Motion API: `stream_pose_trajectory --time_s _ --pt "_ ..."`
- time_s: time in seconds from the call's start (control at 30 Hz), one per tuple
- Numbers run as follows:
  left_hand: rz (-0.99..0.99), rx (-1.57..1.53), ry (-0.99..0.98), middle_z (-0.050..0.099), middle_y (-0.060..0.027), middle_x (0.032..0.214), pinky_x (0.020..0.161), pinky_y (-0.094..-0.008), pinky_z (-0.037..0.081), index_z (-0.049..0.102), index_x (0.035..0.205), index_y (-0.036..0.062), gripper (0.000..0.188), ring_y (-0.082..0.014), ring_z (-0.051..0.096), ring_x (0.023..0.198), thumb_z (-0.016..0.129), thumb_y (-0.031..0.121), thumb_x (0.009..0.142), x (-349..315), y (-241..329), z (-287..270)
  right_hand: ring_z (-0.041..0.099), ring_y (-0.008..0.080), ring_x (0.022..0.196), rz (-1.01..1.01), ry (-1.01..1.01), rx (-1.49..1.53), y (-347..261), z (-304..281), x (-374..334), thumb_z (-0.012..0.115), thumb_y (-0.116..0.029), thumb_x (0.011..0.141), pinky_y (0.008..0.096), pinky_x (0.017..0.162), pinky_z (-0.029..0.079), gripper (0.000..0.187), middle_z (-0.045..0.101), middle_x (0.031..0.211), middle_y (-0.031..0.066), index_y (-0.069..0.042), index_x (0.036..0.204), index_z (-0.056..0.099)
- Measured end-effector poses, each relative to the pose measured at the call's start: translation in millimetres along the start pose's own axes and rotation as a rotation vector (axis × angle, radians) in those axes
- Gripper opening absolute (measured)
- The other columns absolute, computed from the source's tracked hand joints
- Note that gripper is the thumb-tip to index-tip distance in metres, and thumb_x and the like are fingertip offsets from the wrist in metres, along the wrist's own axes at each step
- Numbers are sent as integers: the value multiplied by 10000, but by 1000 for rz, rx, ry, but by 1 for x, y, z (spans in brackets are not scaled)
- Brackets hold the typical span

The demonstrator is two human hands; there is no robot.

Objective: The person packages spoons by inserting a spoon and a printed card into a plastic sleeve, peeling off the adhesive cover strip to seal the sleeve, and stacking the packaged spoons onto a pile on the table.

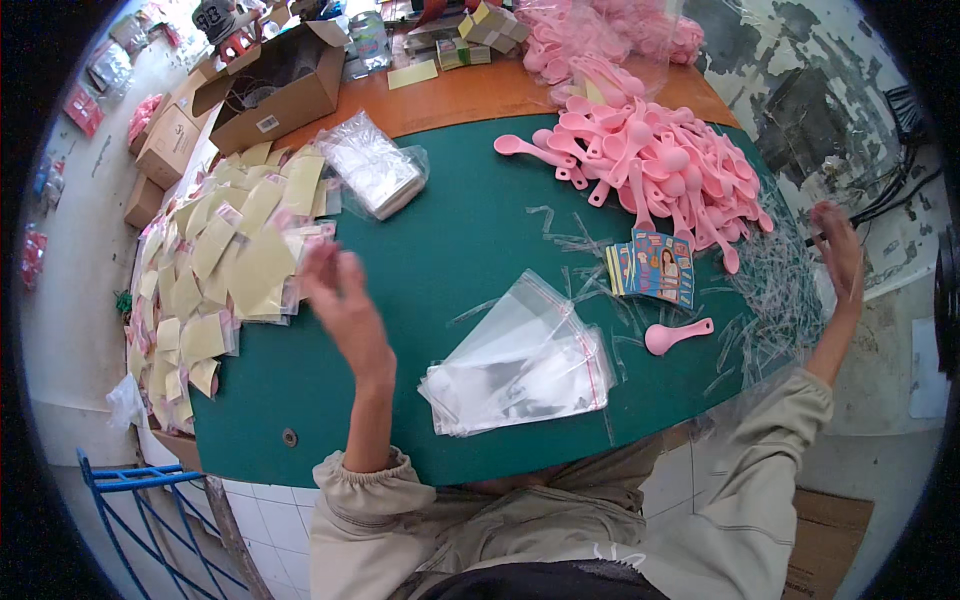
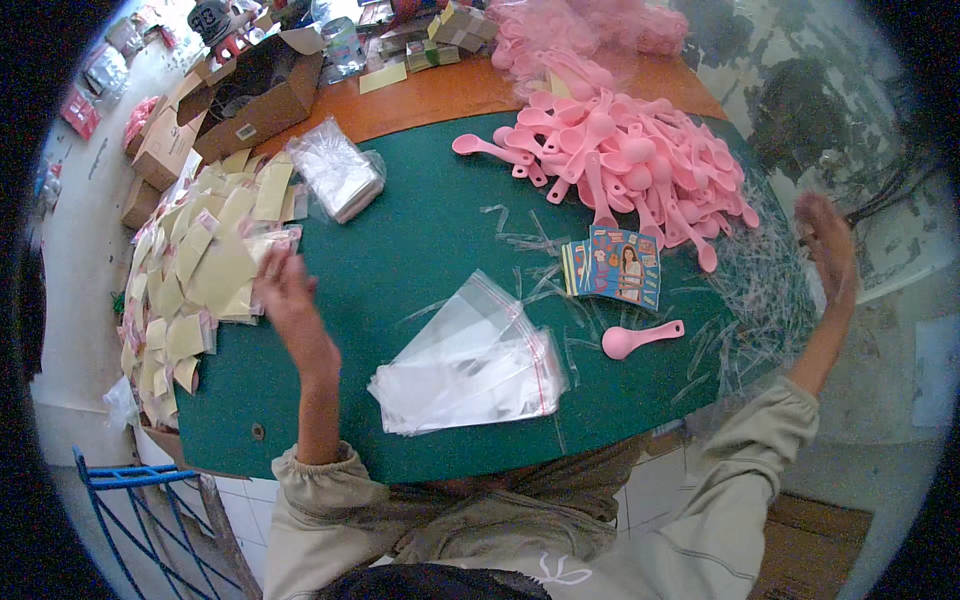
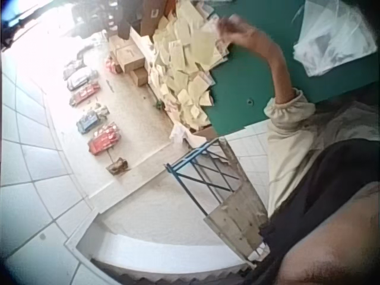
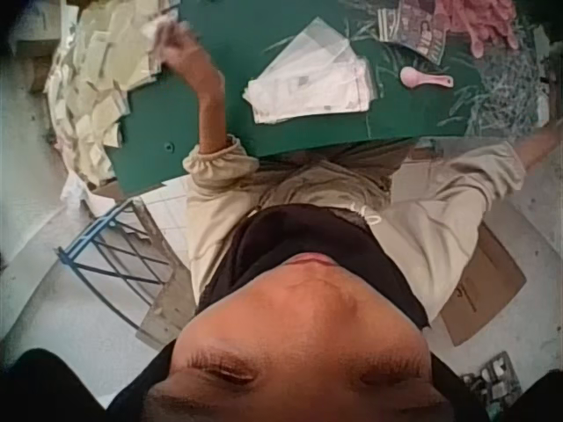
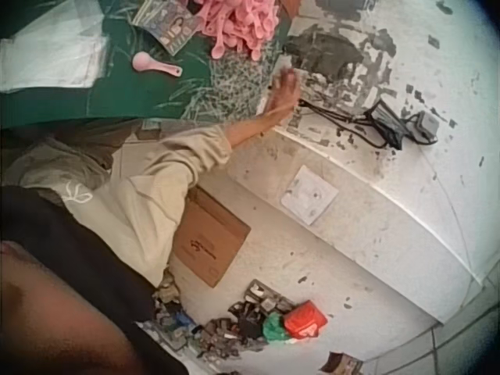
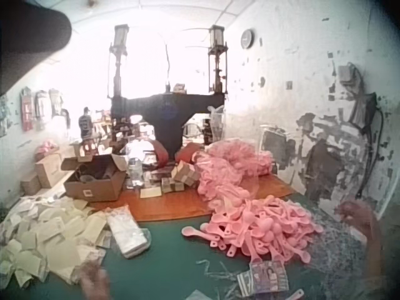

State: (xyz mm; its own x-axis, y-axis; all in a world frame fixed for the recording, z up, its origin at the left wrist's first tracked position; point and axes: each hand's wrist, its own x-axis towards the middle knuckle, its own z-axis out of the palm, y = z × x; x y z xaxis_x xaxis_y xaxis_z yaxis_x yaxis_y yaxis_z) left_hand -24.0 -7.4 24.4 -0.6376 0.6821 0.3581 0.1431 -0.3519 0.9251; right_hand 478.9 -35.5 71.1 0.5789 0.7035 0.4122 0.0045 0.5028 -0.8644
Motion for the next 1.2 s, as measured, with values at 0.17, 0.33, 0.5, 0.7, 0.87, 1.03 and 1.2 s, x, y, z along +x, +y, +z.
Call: stream_pose_trajectory --time_s 0.17,0.33,0.5,0.7,0.87,1.03,1.2 --pt "126 566 -845 508 -137 928 771 -347 416 526 1016 32 299 -277 519 882 632 124 752 -38 -13 16 522 301 959 -136 -335 -1190 9 -22 7 561 -64 755 368 810 407 214 539 1046 137 -37 967 555" --pt "178 613 -946 524 -109 871 687 -330 458 557 1005 38 325 -242 556 769 675 83 706 -56 -21 14 513 299 986 14 -971 -1217 -7 61 -86 619 58 595 350 859 390 412 547 981 123 -34 990 547" --pt "123 409 -1012 528 -93 828 654 -303 462 556 1017 28 335 -220 562 727 658 18 699 -58 -13 22 542 285 926 20 -924 -1133 3 54 -106 640 50 622 346 802 422 310 553 947 116 -23 916 576" --pt "86 355 -1028 594 -98 804 663 -293 462 559 919 33 233 -212 591 745 649 11 706 -56 -8 23 561 272 882 71 -963 -1090 10 44 -107 627 2 677 329 766 439 213 564 922 112 -4 886 585" --pt "255 456 -1036 633 -84 872 722 -309 474 517 796 26 126 -212 618 803 622 12 727 -57 -12 24 558 221 893 3 -920 -942 9 59 -105 592 -16 734 304 774 434 139 561 928 98 13 866 560" --pt "-135 121 -1044 643 -102 885 726 -283 487 461 874 19 136 -176 622 845 572 22 796 -51 -16 25 538 104 796 207 -682 -420 14 122 -96 549 -64 833 244 719 448 95 575 889 54 12 890 544" --pt "-650 -144 -1040 646 -158 891 733 -251 493 437 909 -11 171 -143 620 842 576 56 834 -44 -17 26 560 85 708 50 -587 -384 34 209 -104 580 -69 822 225 640 464 156 600 789 45 -21 970 584"
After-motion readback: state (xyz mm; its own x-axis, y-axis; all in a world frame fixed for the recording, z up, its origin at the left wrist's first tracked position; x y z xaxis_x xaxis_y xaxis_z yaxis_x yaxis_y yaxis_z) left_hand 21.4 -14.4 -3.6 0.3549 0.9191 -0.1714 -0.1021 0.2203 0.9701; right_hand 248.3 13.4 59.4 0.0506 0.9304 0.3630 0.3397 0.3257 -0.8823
